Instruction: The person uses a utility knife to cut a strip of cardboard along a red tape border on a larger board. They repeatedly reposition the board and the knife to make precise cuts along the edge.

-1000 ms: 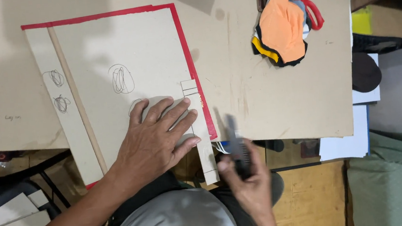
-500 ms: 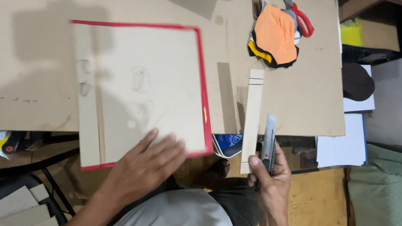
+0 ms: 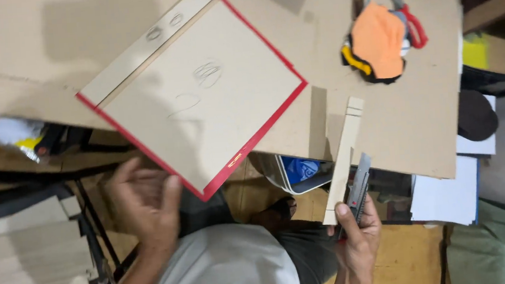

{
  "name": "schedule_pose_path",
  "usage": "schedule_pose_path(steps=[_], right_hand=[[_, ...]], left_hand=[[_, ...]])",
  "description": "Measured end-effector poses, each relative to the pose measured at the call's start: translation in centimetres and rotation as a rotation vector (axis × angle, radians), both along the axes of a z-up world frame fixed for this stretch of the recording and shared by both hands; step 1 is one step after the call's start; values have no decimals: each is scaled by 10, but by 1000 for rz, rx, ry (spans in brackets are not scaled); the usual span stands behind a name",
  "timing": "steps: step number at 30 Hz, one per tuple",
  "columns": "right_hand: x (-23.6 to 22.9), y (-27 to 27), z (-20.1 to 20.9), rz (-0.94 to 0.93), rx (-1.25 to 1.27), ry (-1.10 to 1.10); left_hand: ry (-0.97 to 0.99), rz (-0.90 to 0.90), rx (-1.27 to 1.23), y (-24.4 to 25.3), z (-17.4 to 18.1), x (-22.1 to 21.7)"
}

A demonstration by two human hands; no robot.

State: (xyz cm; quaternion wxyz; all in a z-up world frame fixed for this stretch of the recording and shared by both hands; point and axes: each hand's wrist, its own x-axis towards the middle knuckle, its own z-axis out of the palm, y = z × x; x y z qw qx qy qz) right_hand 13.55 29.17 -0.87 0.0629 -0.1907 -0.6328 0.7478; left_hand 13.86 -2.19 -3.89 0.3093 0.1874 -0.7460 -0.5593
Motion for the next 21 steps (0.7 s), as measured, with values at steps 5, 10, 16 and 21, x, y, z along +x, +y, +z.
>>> schedule_pose_path(steps=[5, 10, 16, 21], right_hand=[[3, -1, 1, 166, 69, 61], [12, -2, 2, 170, 97, 21], [14, 5, -5, 133, 71, 24], [15, 5, -1, 138, 55, 66]], left_hand=[[-246, -286, 802, 27, 26, -8], [-166, -449, 747, 2, 12, -16], [-292, -624, 427, -57, 33, -27], [-351, -655, 57, -71, 87, -92]])
